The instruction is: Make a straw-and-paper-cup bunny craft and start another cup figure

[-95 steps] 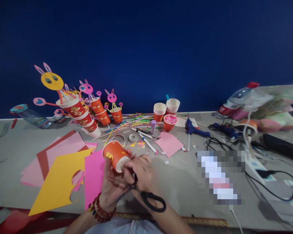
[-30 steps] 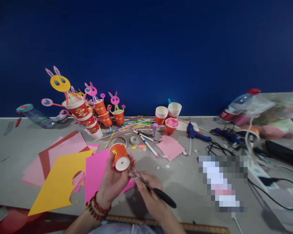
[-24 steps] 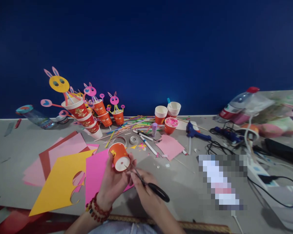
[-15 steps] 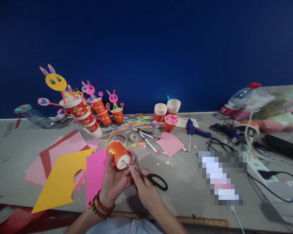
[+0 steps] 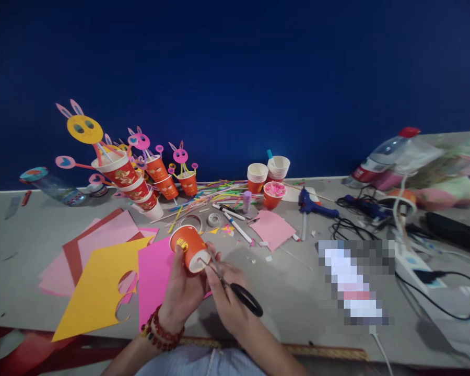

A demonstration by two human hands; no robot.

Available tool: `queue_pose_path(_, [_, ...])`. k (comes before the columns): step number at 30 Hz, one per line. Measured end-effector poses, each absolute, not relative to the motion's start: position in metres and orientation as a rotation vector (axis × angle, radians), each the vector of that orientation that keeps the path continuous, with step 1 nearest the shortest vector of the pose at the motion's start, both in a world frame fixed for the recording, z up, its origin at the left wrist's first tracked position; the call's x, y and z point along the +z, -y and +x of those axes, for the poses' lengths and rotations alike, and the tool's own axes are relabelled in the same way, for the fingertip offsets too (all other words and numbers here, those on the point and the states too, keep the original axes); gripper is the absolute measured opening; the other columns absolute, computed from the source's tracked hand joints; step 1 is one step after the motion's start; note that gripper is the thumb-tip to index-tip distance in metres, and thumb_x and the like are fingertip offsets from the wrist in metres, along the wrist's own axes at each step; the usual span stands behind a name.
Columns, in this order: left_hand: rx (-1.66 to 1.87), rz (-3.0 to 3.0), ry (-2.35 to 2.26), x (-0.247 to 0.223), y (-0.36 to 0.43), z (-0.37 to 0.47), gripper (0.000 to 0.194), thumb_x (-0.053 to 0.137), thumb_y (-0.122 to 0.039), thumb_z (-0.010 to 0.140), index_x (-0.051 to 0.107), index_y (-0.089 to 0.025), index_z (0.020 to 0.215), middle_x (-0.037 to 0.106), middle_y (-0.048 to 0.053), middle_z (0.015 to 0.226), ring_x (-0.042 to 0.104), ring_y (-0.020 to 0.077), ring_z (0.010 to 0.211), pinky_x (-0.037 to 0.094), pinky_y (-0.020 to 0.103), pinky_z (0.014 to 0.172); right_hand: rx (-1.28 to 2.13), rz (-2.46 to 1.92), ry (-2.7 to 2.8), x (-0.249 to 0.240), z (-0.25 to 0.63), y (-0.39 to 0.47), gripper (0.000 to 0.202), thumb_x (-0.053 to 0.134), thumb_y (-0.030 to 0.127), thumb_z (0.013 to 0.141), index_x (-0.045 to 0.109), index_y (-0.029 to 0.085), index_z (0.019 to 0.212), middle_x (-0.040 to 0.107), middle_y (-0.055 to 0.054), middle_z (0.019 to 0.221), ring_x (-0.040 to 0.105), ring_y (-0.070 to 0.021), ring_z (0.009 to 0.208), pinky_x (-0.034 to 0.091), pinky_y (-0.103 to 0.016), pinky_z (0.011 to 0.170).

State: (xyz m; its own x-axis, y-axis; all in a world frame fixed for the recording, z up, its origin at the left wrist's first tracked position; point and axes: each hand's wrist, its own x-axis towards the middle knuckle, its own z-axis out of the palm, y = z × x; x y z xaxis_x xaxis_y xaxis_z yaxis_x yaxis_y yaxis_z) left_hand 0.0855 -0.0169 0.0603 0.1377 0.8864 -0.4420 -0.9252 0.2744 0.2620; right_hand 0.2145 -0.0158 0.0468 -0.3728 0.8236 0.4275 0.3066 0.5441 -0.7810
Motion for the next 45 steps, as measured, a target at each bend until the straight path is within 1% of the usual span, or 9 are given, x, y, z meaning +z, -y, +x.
queue_pose_path(5, [1.276,-0.014,-0.604,0.06,0.017,0.085,0.047,0.066,-0.056,0.089,0.075,-0.011,0.096,0.077,0.01,0.087,0.074,0.024,0.081,0.058,0.039,0.091,0.73,-0.823,1.933,0.056,0.217,0.009,0.029,0.039,0.023,0.105,0.059,0.024,0.084,0.064,-0.002,0.07,0.063,-0.019,0.066,0.049,-0.031,0.066])
queue_pose_path(13, [1.254,-0.041,-0.698,0.061,0.02,0.081,0.052,0.058,-0.057,0.094,0.074,-0.007,0.096,0.078,0.014,0.09,0.075,0.0235,0.083,0.06,0.032,0.079,0.515,-0.682,2.2,0.069,0.225,-0.002,0.028,0.039,0.019,0.104,0.062,0.018,0.087,0.068,-0.004,0.074,0.06,-0.0171,0.067,0.045,-0.027,0.064])
queue_pose_path(19, [1.3,-0.083,-0.674,0.062,0.018,0.084,0.05,0.064,-0.057,0.09,0.075,-0.009,0.097,0.078,0.012,0.091,0.075,0.0255,0.086,0.059,0.038,0.09,0.577,-0.796,2.127,0.071,0.222,0.0,0.03,0.04,0.02,0.103,0.06,0.02,0.081,0.065,-0.003,0.068,0.058,-0.0172,0.064,0.044,-0.028,0.063])
queue_pose_path(23, [1.373,-0.048,-0.638,0.062,0.018,0.087,0.042,0.069,-0.054,0.088,0.074,-0.014,0.102,0.078,0.011,0.098,0.075,0.0254,0.09,0.057,0.042,0.098,0.641,-0.903,1.994,0.065,0.217,0.007,0.031,0.04,0.02,0.104,0.06,0.019,0.08,0.063,-0.003,0.067,0.06,-0.0178,0.063,0.045,-0.029,0.062])
queue_pose_path(26, [1.397,-0.04,-0.646,0.061,0.018,0.088,0.039,0.071,-0.053,0.086,0.074,-0.017,0.101,0.078,0.01,0.099,0.075,0.0257,0.093,0.058,0.041,0.096,0.679,-0.901,1.936,0.059,0.214,0.011,0.031,0.041,0.022,0.104,0.061,0.019,0.08,0.064,-0.003,0.068,0.06,-0.0176,0.062,0.044,-0.028,0.06])
queue_pose_path(31, [1.377,-0.002,-0.638,0.06,0.019,0.088,0.047,0.077,-0.057,0.079,0.074,-0.016,0.101,0.078,0.01,0.099,0.074,0.0298,0.1,0.06,0.04,0.088,0.814,-0.814,1.913,0.064,0.215,0.012,0.037,0.039,0.026,0.106,0.056,0.021,0.073,0.058,0.001,0.063,0.059,-0.0152,0.061,0.045,-0.026,0.062])
queue_pose_path(34, [1.373,0.024,-0.614,0.06,0.019,0.088,0.049,0.079,-0.058,0.076,0.074,-0.017,0.103,0.078,0.01,0.102,0.074,0.0292,0.1,0.06,0.04,0.09,0.741,-0.848,1.943,0.069,0.218,0.011,0.036,0.039,0.025,0.106,0.056,0.021,0.075,0.058,0.0,0.064,0.056,-0.0154,0.06,0.044,-0.027,0.061])
queue_pose_path(38, [1.393,0.017,-0.634,0.06,0.018,0.089,0.049,0.08,-0.056,0.077,0.074,-0.016,0.103,0.078,0.01,0.103,0.074,0.0286,0.102,0.058,0.039,0.094,0.64,-0.901,1.979,0.071,0.219,0.009,0.034,0.04,0.024,0.104,0.057,0.02,0.074,0.056,0.0,0.06,0.053,-0.0157,0.056,0.04,-0.028,0.058])
queue_pose_path(45, [1.408,0.088,-0.653,0.059,0.018,0.092,0.047,0.075,-0.056,0.081,0.072,-0.016,0.106,0.077,0.01,0.104,0.074,0.0268,0.098,0.058,0.038,0.091,0.699,-0.931,1.967,0.078,0.22,0.008,0.04,0.037,0.026,0.105,0.057,0.022,0.071,0.058,0.0,0.062,0.057,-0.0168,0.058,0.044,-0.028,0.06])
